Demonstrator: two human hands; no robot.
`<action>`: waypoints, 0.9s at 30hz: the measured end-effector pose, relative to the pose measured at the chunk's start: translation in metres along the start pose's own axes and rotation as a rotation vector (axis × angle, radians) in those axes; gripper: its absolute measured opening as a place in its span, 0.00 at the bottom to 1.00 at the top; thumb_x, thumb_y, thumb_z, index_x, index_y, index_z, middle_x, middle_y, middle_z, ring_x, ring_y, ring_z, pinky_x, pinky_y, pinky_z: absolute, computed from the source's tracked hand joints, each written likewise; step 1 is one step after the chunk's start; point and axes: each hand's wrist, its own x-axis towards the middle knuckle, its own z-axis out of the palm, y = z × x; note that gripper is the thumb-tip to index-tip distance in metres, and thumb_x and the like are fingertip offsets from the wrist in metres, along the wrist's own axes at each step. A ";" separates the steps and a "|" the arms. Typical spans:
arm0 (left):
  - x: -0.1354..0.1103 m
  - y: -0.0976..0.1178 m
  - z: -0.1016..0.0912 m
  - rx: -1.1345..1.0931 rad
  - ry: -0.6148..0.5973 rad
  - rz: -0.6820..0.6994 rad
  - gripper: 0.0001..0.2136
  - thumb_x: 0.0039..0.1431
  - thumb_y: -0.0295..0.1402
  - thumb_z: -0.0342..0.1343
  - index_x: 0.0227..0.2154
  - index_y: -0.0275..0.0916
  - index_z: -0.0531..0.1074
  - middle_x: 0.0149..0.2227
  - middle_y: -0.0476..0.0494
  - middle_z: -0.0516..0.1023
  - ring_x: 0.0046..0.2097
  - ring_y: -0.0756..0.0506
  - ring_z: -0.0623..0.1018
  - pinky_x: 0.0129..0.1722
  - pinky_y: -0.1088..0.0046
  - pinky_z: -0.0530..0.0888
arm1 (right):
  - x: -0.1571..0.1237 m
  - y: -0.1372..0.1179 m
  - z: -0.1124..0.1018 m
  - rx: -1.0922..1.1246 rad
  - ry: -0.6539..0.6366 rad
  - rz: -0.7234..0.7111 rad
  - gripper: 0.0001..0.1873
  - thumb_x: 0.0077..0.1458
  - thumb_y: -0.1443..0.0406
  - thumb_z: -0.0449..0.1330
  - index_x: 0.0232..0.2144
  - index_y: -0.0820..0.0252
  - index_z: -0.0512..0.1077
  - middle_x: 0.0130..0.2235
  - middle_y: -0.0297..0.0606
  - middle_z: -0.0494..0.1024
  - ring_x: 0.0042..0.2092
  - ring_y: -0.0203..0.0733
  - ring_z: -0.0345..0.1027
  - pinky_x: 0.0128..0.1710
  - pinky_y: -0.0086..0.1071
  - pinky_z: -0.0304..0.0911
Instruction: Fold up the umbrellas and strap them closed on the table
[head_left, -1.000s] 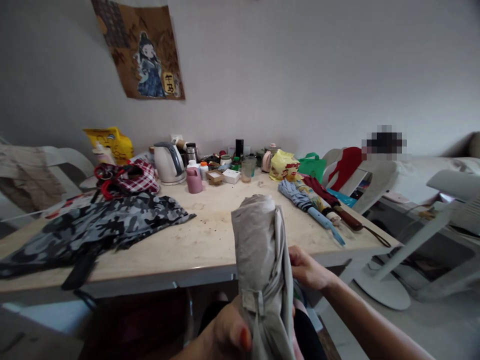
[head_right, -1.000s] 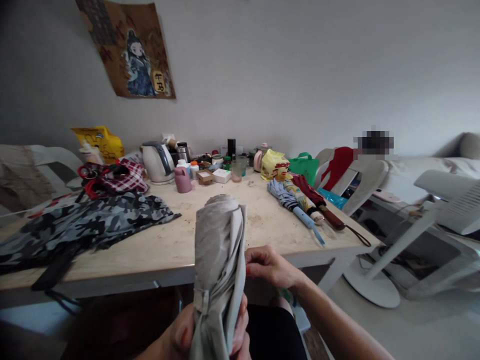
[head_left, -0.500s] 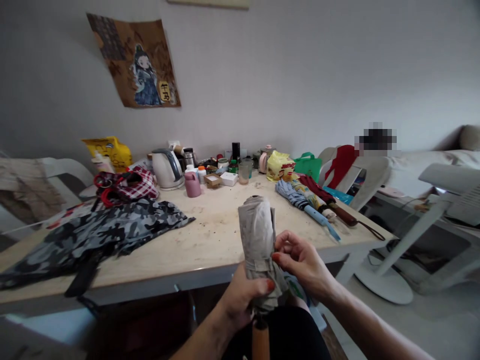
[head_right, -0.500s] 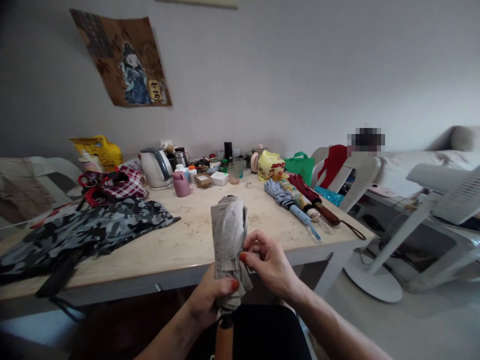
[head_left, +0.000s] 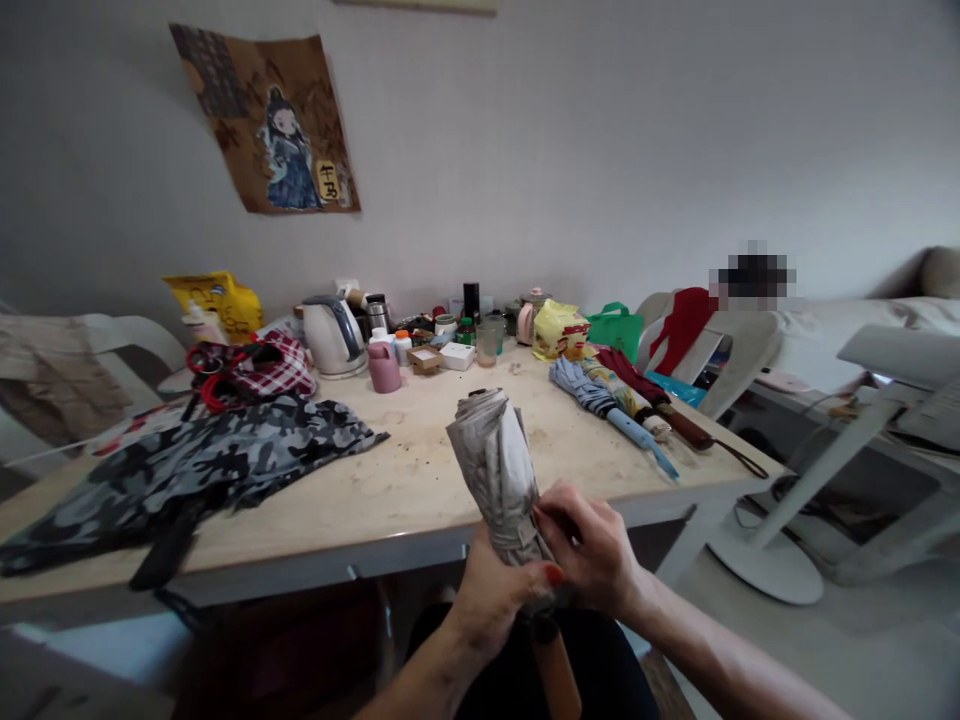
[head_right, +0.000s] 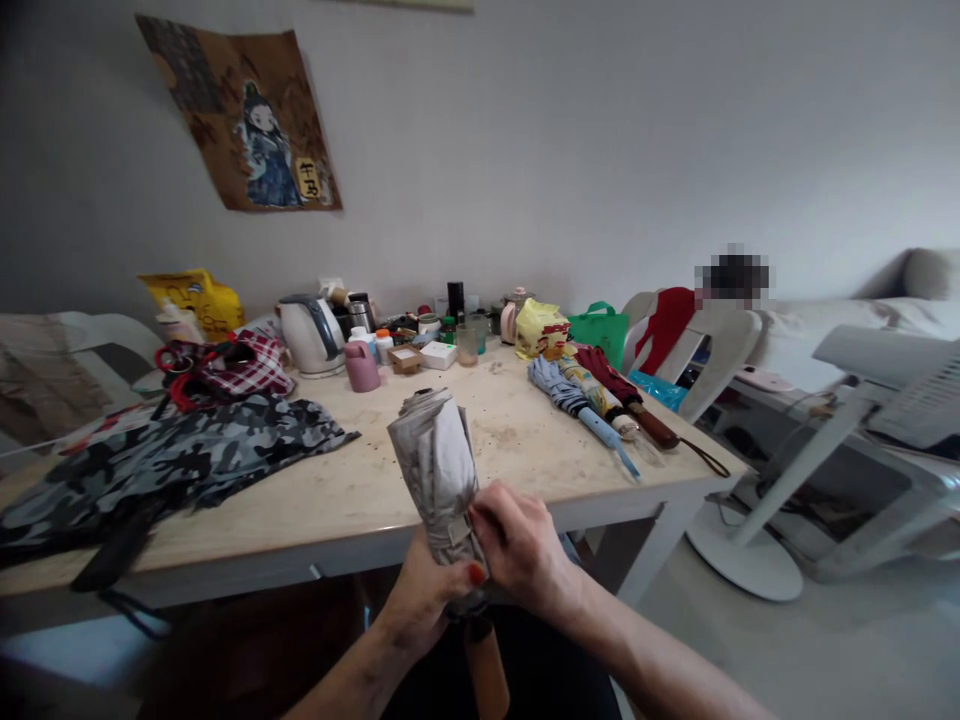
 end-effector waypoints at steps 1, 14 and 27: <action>0.001 0.000 0.001 0.003 0.006 -0.010 0.26 0.31 0.41 0.76 0.33 0.33 0.75 0.31 0.43 0.76 0.34 0.46 0.74 0.34 0.73 0.71 | -0.001 0.001 0.001 -0.065 -0.008 -0.080 0.06 0.60 0.70 0.54 0.30 0.58 0.66 0.25 0.32 0.69 0.25 0.32 0.61 0.27 0.26 0.57; 0.015 0.023 -0.008 0.034 -0.063 -0.118 0.21 0.32 0.32 0.72 0.33 0.30 0.77 0.28 0.43 0.77 0.30 0.49 0.73 0.30 0.75 0.68 | 0.004 0.004 -0.005 0.025 -0.058 -0.035 0.06 0.60 0.70 0.54 0.39 0.56 0.67 0.31 0.36 0.77 0.29 0.36 0.70 0.29 0.27 0.64; 0.025 0.036 -0.019 0.017 0.075 -0.139 0.12 0.32 0.31 0.66 0.24 0.32 0.74 0.18 0.49 0.71 0.18 0.54 0.65 0.18 0.78 0.61 | 0.013 0.039 -0.011 0.701 0.097 0.557 0.18 0.50 0.57 0.67 0.35 0.58 0.63 0.18 0.24 0.63 0.21 0.30 0.52 0.22 0.24 0.45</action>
